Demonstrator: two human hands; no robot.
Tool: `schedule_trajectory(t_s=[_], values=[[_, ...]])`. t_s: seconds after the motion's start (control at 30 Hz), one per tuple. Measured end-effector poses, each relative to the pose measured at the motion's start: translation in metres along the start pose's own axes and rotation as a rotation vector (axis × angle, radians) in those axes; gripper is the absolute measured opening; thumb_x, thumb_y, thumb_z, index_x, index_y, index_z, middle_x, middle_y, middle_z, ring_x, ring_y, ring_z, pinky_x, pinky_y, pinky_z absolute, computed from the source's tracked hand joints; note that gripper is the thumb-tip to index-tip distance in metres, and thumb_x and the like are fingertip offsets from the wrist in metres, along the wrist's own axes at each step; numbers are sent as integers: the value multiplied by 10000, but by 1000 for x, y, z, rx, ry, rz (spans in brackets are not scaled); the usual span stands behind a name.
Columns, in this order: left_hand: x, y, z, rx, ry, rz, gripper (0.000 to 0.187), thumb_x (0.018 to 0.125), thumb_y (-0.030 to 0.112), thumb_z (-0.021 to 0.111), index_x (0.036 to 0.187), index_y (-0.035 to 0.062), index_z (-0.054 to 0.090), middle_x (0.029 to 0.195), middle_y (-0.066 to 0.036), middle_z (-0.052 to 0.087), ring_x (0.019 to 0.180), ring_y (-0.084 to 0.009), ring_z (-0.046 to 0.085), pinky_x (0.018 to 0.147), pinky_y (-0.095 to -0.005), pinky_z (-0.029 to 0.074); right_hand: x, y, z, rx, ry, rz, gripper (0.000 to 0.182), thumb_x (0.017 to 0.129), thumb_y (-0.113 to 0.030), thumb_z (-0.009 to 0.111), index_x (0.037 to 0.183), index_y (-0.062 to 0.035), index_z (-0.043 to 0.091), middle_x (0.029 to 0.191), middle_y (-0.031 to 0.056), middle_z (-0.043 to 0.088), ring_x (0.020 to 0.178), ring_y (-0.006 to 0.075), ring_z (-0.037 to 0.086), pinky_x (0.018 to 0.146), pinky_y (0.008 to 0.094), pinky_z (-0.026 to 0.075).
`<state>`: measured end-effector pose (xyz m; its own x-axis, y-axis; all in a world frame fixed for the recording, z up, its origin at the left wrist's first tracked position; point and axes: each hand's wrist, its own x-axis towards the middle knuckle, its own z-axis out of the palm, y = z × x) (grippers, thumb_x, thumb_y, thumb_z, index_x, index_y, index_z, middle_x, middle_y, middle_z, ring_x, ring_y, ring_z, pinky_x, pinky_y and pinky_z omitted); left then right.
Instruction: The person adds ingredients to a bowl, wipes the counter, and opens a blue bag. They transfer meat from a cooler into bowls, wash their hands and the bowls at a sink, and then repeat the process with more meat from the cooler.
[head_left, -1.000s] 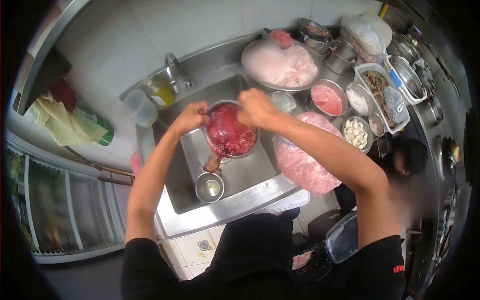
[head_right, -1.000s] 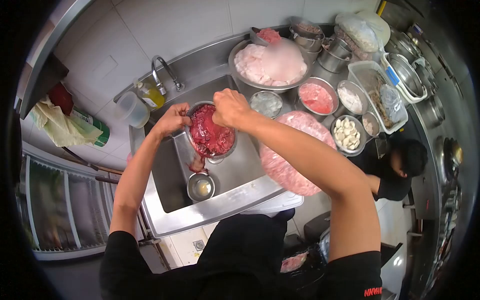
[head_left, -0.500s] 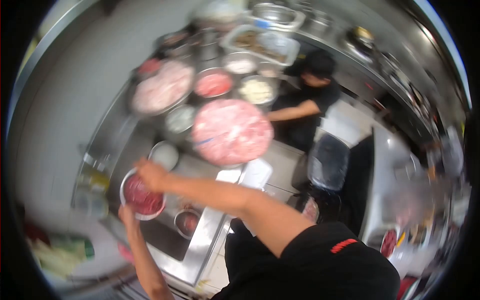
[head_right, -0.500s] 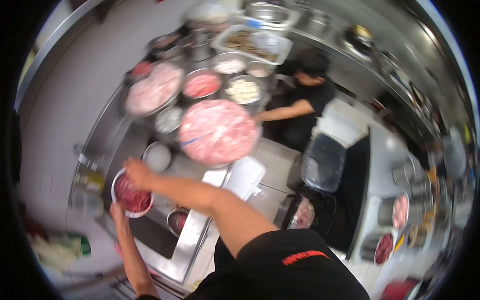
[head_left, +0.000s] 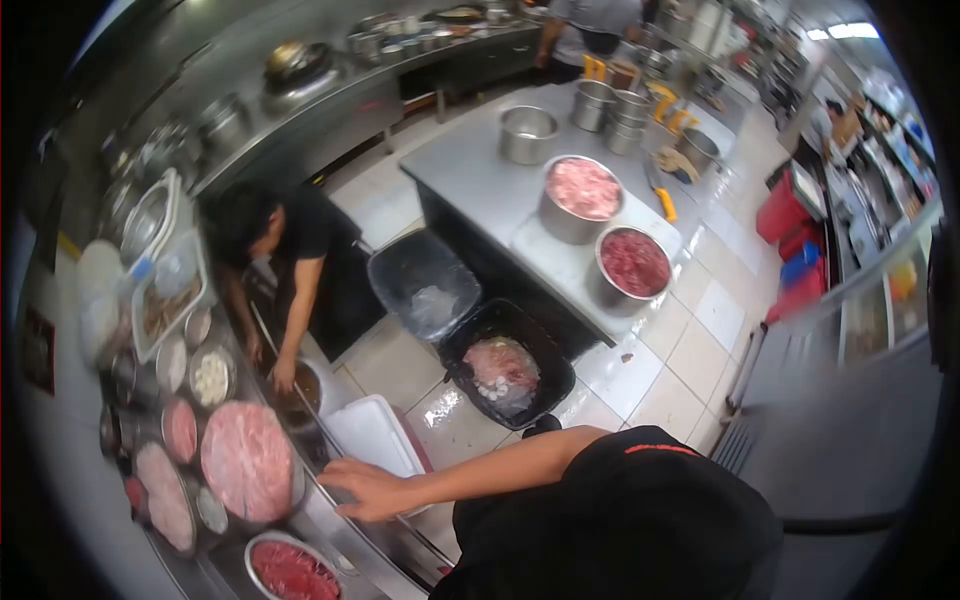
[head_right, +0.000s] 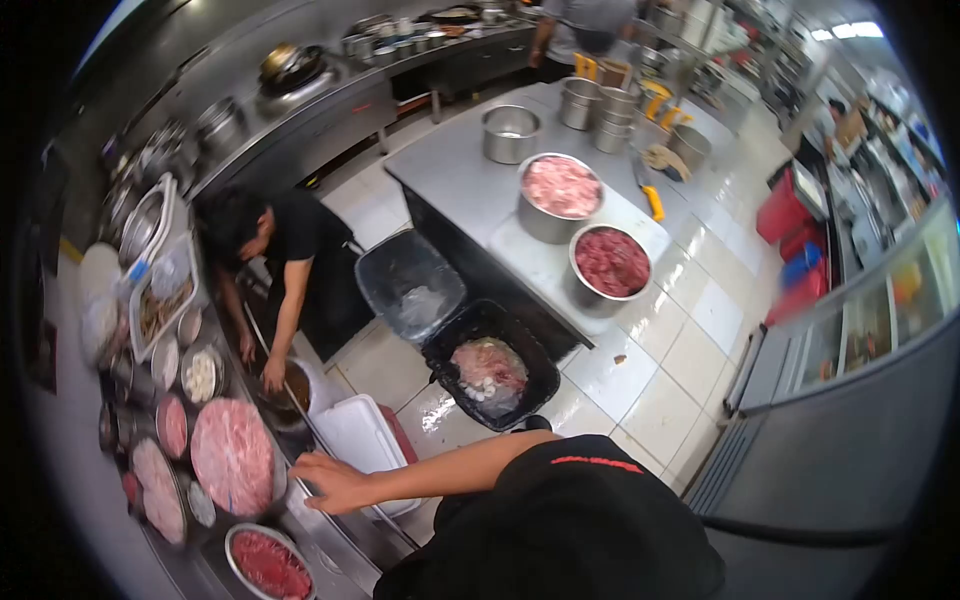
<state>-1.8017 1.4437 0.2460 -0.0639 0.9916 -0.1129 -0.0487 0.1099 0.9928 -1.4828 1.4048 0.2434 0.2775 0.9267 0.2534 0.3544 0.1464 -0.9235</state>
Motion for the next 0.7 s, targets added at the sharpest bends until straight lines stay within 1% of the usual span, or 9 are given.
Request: schedule_trajectory(t_s=[0.1, 0.17, 0.23, 0.3, 0.37, 0.43, 0.57, 0.67, 0.7], values=[[-4, -7, 103, -38, -409, 56, 488, 689, 118, 597, 1157, 24, 497, 1049, -117, 547, 992, -238, 539, 906, -365, 439, -29, -25, -83, -48, 263, -82, 485, 749, -134, 667, 1181, 15, 506, 1168, 184, 489, 1105, 355, 451, 935, 394, 383], [-19, -16, 190, -47, -752, 354, 513, 671, 105, 601, 1165, 21, 494, 1054, -123, 549, 992, -242, 543, 907, -367, 442, -51, -39, -138, -113, 392, -144, 463, 759, -138, 666, 1171, 13, 517, 1182, 186, 494, 1092, 354, 464, 931, 389, 389], [-59, 19, 303, -412, -713, -600, 577, 553, 28, 546, 1127, -18, 507, 1061, -150, 558, 970, -269, 571, 892, -383, 472, -69, -43, -183, -302, 559, -282, 395, 758, -135, 667, 1110, 6, 555, 1130, 184, 523, 1055, 353, 493, 906, 398, 414], [-78, -18, 375, -385, -748, -563, 519, 488, 1, 512, 1001, -64, 557, 964, -184, 580, 827, -306, 615, 729, -395, 548, -90, -33, -228, -408, 603, -303, 425, 733, -135, 650, 1117, 10, 541, 1144, 196, 505, 1082, 366, 483, 932, 425, 402], [-109, -38, 441, -334, -837, -630, 491, 483, -62, 470, 967, -87, 546, 897, -168, 588, 779, -291, 620, 681, -360, 554, -114, -19, -278, -649, 675, -198, 477, 720, -159, 656, 1149, 7, 532, 1191, 206, 492, 1130, 380, 464, 966, 436, 381], [-160, -32, 500, -323, -980, -506, 423, 516, -98, 439, 925, -98, 547, 857, -157, 592, 705, -258, 613, 600, -322, 537, -140, -8, -324, -809, 767, -64, 550, 705, -192, 666, 1194, 4, 509, 1234, 209, 474, 1177, 390, 438, 997, 453, 356], [-243, -22, 577, -180, -1049, -258, 301, 596, -132, 433, 868, -67, 547, 639, -107, 559, 488, -183, 528, 438, -277, 417, -185, -2, -395, -992, 892, 151, 690, 690, -232, 702, 1286, -10, 434, 1365, 205, 358, 1280, 389, 312, 1030, 476, 290], [-284, -32, 618, -158, -1141, -15, 94, 614, -86, 464, 628, -2, 426, 556, -59, 467, 485, -125, 415, 443, -285, 360, -205, -2, -434, -1016, 1009, 233, 733, 638, -222, 752, 1269, -14, 441, 1372, 196, 333, 1273, 399, 294, 1023, 479, 284], [-289, -36, 625, -151, -1139, -17, 94, 614, -86, 464, 628, -2, 426, 556, -59, 467, 485, -125, 415, 443, -285, 360, -210, 3, -448, -1010, 1007, 237, 733, 638, -222, 752, 1269, -14, 441, 1372, 196, 333, 1273, 399, 294, 1023, 479, 284]])
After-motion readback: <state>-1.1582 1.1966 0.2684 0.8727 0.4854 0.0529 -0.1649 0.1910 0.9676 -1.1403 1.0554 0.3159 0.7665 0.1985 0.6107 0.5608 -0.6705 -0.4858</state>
